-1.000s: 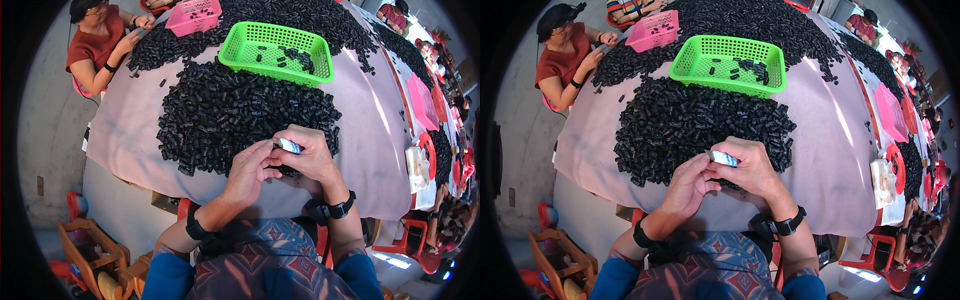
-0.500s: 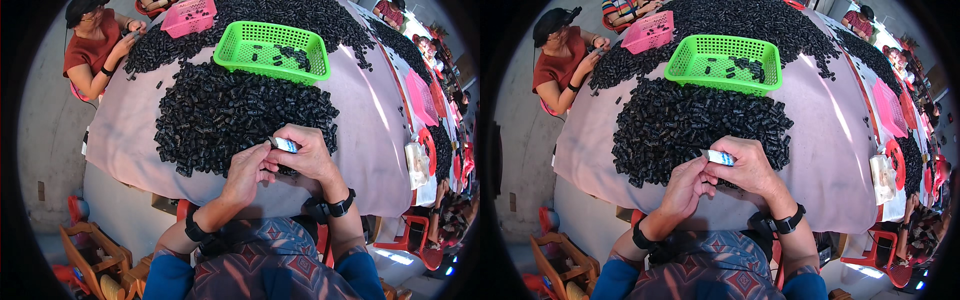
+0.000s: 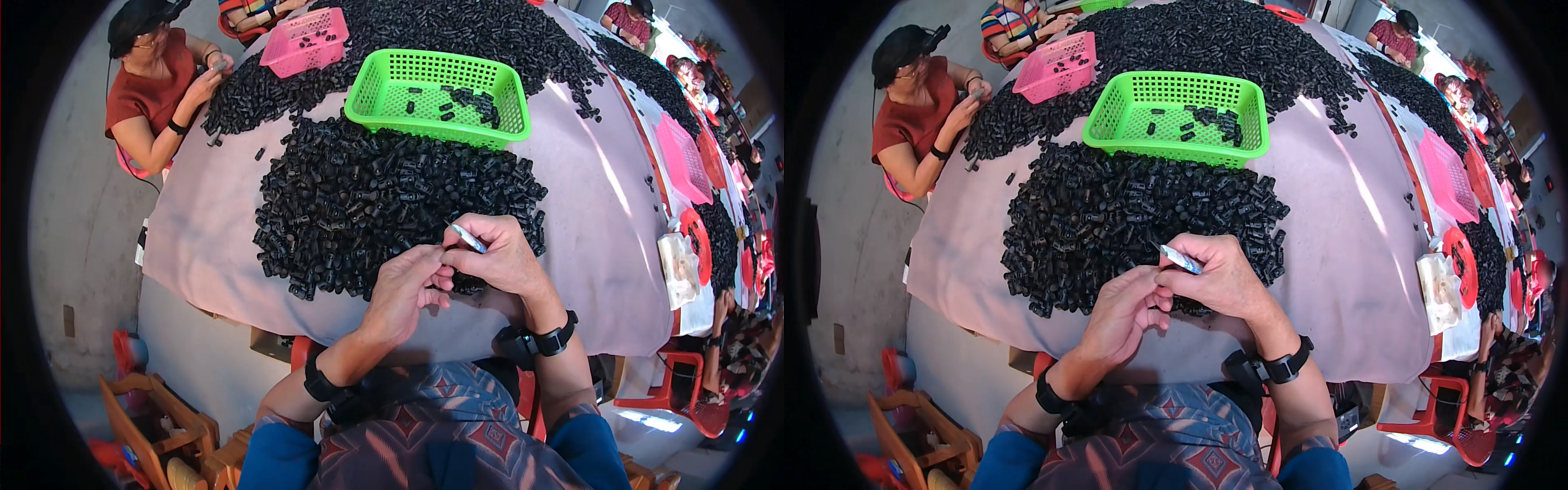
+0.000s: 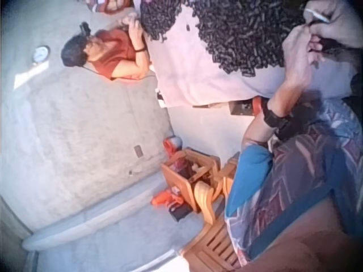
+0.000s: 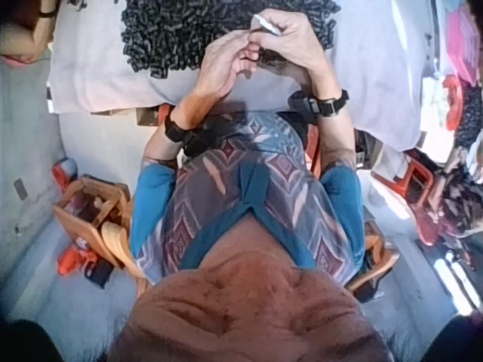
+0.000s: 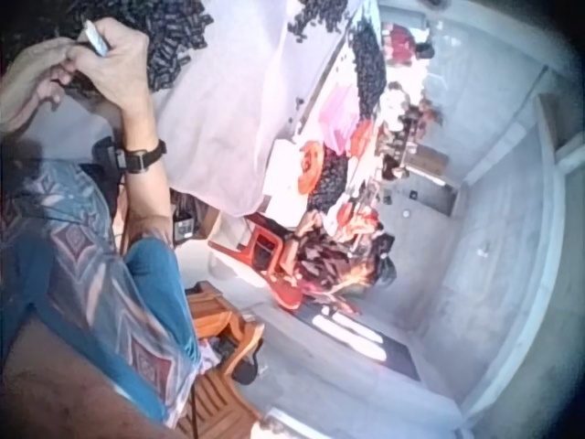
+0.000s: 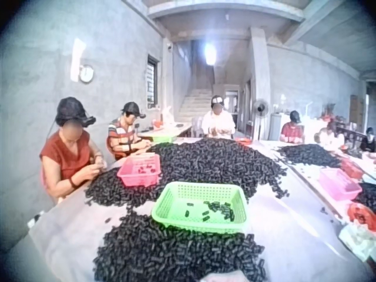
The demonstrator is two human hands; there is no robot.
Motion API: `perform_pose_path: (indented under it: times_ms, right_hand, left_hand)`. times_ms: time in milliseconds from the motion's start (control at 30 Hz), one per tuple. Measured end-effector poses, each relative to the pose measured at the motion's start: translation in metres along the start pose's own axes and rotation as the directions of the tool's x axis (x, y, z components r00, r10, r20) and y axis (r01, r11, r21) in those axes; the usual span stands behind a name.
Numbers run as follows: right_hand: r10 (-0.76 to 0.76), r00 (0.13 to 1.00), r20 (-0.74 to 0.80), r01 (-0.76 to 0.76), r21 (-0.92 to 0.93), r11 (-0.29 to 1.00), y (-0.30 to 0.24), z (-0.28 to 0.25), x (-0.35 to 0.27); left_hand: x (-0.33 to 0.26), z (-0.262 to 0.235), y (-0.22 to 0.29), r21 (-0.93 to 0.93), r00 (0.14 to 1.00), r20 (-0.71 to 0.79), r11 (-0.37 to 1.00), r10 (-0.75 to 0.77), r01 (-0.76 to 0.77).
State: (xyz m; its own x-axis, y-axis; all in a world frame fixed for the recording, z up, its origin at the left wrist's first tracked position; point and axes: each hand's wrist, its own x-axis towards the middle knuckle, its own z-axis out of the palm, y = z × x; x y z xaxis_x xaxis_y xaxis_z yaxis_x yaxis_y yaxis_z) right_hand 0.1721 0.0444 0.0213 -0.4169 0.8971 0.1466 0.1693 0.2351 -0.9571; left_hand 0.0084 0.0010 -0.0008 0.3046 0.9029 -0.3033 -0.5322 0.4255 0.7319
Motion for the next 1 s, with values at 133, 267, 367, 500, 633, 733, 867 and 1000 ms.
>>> perform_pose_path:
  times_ms: [133,267,367,500,633,733,867,1000]
  right_hand:
    - [-0.001,0.999,-0.050,0.004,0.056,0.998,0.0018,0.0023,0.0014]
    - [-0.058,0.998,-0.034,0.058,0.012,0.998,0.0023,0.0022,0.0026]
    - [-0.077,0.997,-0.007,0.077,-0.003,0.997,0.0052,0.0014,0.0028]
    - [-0.047,0.999,-0.006,0.047,0.063,0.997,0.0063,0.0045,0.0030]
    - [-0.042,0.999,0.005,0.040,0.171,0.984,0.0094,0.0033,0.0036]
    - [0.118,0.992,0.046,-0.126,0.304,0.944,0.0020,0.0043,0.0018]
    - [0.107,0.994,0.037,-0.114,0.336,0.935,0.0032,0.0043,0.0018]
    - [-0.005,1.000,0.021,0.002,0.139,0.990,0.0010,0.0027,0.0015]
  left_hand:
    - [-0.0002,-0.0001,0.0002,-0.053,0.999,0.036,0.999,0.008,-0.006]
    - [0.0015,-0.0030,-0.0006,-0.099,0.998,0.046,0.995,0.033,-0.029]
    - [0.0012,-0.0012,-0.0001,-0.123,1.000,0.020,0.992,0.024,-0.021]
    - [-0.0011,-0.0003,0.0017,-0.129,1.000,0.025,0.992,0.018,-0.014]
    - [-0.0012,0.0011,0.0012,-0.136,1.000,0.026,0.991,0.018,-0.014]
    - [-0.0022,-0.0010,0.0006,-0.140,0.999,0.040,0.990,0.013,-0.007]
    - [-0.0025,-0.0002,0.0013,-0.157,0.999,0.050,0.988,0.000,0.007]
    - [-0.0027,-0.0004,0.0000,-0.179,0.999,0.048,0.984,0.011,-0.002]
